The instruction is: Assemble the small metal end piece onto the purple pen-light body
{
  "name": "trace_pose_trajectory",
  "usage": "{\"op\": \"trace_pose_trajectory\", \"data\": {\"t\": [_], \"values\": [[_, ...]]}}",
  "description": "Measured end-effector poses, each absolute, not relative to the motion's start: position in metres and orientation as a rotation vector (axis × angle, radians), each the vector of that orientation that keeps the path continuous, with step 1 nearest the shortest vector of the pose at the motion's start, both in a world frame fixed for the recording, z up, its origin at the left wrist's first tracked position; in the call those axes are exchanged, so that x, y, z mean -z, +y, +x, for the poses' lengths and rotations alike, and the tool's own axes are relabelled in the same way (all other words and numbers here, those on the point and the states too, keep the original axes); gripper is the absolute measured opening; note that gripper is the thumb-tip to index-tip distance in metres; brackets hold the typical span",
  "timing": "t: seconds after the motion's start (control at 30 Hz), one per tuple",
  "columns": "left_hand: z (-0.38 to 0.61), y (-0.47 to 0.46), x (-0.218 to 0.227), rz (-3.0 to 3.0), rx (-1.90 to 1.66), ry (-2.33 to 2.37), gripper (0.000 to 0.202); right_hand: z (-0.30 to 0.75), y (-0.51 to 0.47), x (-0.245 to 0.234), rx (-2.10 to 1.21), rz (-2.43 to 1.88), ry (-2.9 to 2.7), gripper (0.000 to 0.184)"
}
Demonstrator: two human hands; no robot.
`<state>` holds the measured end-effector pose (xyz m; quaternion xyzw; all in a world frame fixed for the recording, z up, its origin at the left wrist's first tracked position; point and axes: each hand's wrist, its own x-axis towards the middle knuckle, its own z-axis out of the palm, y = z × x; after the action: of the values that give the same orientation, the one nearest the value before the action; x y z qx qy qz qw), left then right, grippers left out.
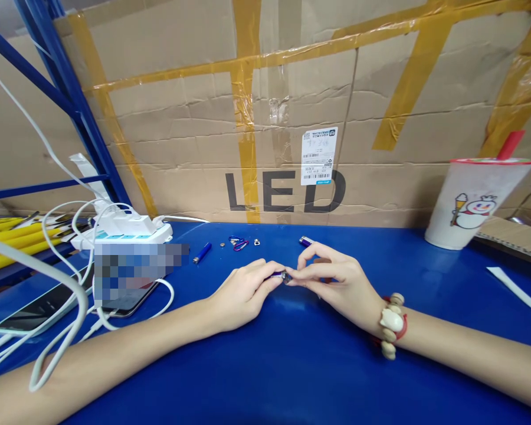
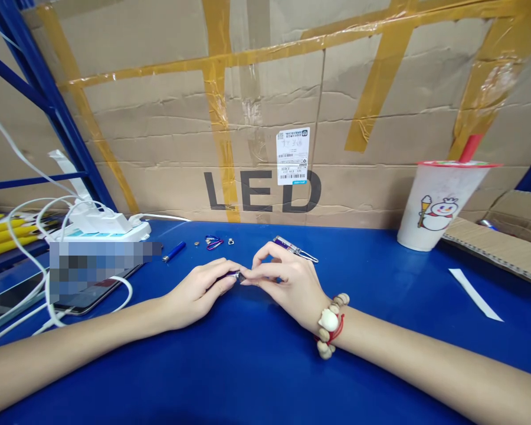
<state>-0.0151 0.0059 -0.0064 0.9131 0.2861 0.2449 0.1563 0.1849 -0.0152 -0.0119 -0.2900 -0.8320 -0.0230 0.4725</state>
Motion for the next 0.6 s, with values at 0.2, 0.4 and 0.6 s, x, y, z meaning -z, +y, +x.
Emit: {"op": "trace_pose_trajectory", "data": {"t": [0.2,0.4,0.6], "values": [[-0.0142,0.0064,0.0073,2.608,-0.747,0.790,0.021,0.1845,-0.0164,0.0118,0.063,-0.755,-2.028,0.010],[-0.0130,0.0046,0.0066,2.589,-0.780,0.767,0.016,0.1825,-0.0173,0.0118,-0.032,-0.778,-2.030,0.011],[-0.0137,0.0026,0.0056,2.585,-0.822,0.842,0.018,0.1789,-0.0192,0.0102,-0.178,-0.793,-2.004,0.012]]}}
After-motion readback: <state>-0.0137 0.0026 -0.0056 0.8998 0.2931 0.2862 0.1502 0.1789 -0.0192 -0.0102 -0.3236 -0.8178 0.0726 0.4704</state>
